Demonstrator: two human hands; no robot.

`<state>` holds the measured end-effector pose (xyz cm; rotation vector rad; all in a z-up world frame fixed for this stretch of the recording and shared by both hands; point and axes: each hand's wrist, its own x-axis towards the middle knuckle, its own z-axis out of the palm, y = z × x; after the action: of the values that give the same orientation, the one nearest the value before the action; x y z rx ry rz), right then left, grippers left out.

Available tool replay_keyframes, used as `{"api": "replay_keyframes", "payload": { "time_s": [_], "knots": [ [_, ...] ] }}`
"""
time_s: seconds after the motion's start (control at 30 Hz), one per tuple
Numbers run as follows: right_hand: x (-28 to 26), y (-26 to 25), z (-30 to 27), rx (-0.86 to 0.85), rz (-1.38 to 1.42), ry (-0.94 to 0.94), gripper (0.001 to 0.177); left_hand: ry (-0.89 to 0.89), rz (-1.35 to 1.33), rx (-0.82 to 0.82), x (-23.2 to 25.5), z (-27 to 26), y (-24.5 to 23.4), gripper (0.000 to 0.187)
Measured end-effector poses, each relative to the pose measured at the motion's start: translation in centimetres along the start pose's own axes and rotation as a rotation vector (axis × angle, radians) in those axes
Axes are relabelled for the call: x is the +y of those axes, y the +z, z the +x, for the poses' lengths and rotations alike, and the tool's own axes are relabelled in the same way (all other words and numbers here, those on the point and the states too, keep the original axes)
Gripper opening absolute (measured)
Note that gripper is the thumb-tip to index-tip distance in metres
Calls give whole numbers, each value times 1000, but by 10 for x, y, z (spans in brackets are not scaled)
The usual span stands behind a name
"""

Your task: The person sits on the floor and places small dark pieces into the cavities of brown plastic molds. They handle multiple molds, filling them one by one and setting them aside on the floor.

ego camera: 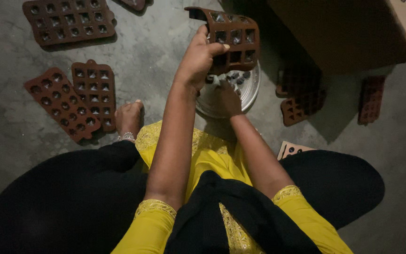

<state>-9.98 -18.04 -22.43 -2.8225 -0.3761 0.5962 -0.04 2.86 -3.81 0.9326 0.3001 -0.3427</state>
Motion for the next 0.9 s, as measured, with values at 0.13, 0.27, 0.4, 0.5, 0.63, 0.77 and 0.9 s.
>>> {"api": "replay_keyframes", "payload": {
  "time_s": [0.13, 0.27, 0.4, 0.5, 0.63, 0.77, 0.9],
  "knots": [
    [-10, -7, -5, -168, 167, 254, 35, 27, -49, -31, -1, 0, -4, 45],
    [-8, 6, -14, -299, 35, 133, 36, 0, -15, -1, 8, -5, -2, 44],
    [-7, 28, -23, -242, -192, -14, 32, -64, 13, 62, 17, -13, 4, 47],
    [-5, 9, -20, -42, 142, 94, 43, 14, -62, -14, 16, -10, 7, 47],
    [2, -64, 4, 428, 327, 133, 26, 19, -38, 12, 11, -7, 13, 49],
    [-10, -155, -12, 736, 704, 150, 30, -20, 2, 79, 9, -6, 25, 52],
    [-46, -222, -39, 855, 747, -50, 36, 10, -7, 63, 1, 0, 32, 54]
  ]
}}
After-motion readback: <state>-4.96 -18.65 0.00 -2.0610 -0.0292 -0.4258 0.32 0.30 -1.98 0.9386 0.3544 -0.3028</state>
